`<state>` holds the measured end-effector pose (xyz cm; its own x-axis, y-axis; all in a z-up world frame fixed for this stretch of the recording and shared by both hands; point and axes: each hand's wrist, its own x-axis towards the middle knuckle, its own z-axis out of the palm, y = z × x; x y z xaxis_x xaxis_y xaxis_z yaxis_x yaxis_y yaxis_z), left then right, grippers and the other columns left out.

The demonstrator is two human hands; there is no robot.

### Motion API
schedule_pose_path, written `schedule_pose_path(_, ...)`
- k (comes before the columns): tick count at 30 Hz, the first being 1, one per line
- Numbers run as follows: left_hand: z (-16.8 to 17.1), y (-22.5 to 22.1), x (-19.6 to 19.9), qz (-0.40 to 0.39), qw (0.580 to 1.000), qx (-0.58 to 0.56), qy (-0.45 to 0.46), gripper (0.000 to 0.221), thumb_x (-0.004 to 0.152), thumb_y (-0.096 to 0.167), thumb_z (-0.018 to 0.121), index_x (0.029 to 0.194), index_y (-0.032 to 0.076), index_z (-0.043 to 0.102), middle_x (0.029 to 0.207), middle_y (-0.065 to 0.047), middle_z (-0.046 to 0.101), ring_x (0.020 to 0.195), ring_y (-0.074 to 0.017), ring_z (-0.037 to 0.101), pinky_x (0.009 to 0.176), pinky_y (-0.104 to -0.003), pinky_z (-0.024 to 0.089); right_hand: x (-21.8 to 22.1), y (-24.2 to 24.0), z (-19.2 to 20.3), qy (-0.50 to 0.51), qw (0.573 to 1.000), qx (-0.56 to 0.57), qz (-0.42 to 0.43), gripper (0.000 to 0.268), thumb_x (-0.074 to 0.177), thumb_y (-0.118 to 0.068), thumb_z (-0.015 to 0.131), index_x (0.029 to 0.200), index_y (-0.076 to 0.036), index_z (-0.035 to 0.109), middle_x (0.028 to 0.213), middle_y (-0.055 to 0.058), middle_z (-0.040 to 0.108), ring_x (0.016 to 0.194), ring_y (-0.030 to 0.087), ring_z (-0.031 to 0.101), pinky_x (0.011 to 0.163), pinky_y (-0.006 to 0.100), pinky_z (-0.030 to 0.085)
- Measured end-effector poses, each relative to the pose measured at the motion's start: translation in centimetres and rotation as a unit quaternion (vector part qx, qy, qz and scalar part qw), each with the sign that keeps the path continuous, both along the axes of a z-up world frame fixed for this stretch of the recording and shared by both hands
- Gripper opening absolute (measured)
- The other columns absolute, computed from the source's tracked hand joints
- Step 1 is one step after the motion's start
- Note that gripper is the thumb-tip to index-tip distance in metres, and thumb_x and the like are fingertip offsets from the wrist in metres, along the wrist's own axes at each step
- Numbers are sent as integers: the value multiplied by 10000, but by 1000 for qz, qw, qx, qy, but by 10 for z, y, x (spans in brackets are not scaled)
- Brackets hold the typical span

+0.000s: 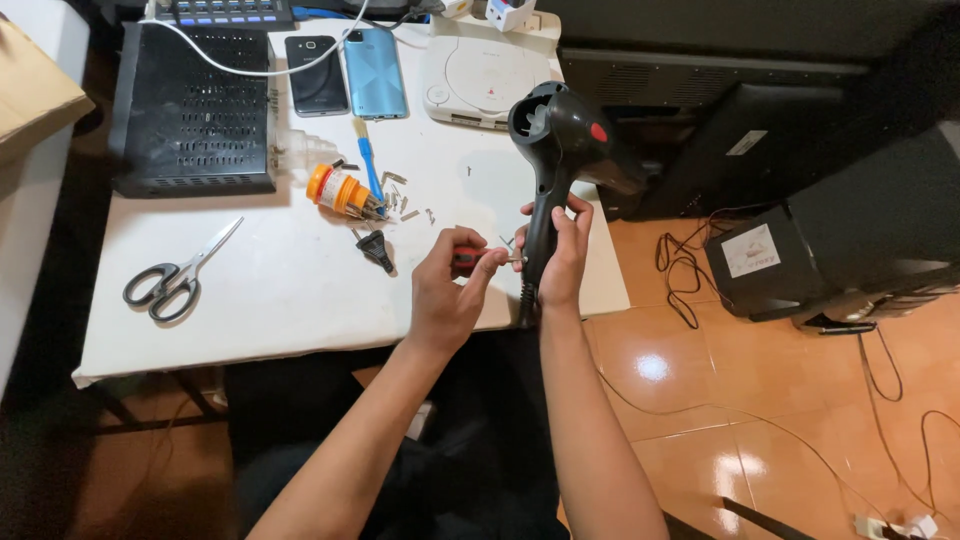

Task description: Disassembling a hair dryer using a screwdriver to access internal components for repair.

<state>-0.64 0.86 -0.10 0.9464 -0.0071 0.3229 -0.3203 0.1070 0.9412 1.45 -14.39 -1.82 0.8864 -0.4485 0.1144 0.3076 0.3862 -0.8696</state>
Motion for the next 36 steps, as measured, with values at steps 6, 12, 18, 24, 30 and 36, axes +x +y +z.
schedule_pose_path(6,12,14,-8,22,988,138,-66,285,852,299,853,935,70,707,708,-126,694,582,-242,684,528,-298,573,-2,2,5,7,1000,-22,-5,233,1047,-237,463,1240,-147,369,949,208,634,506,224,595,297,275,500)
schedule_pose_path(12,1,22,6,44,944,319,-71,474,988,501,649,724,110,605,567,-130,593,566,-380,651,525,-452,518,-7,16,18,22,998,-54,-7,244,1035,-227,482,1249,-143,399,946,198,649,539,196,609,317,259,519)
schedule_pose_path(18,39,28,-8,-107,910,394,-63,424,902,414,739,1220,165,612,866,-138,690,783,-413,729,685,-533,592,-5,13,13,23,997,-78,-12,248,1038,-234,479,1250,-129,403,948,201,664,549,197,627,327,271,536)
schedule_pose_path(24,13,25,5,-67,926,357,-108,167,912,242,742,1032,208,631,775,-73,670,716,-346,723,607,-468,577,-5,16,16,30,997,-72,-14,252,1035,-246,487,1247,-134,409,943,191,661,579,186,633,342,264,550)
schedule_pose_path(30,11,23,9,-103,919,359,-130,173,999,238,633,1100,108,686,830,-132,675,802,-383,716,697,-467,584,-2,13,10,35,997,-69,-14,244,1039,-243,484,1247,-141,409,950,200,668,589,198,634,339,284,548)
schedule_pose_path(36,9,17,5,-102,943,300,-98,264,994,308,644,1202,145,633,777,-105,697,812,-347,736,742,-451,574,1,8,2,20,996,-83,-17,235,1034,-238,489,1231,-140,408,929,190,675,597,186,655,400,239,540)
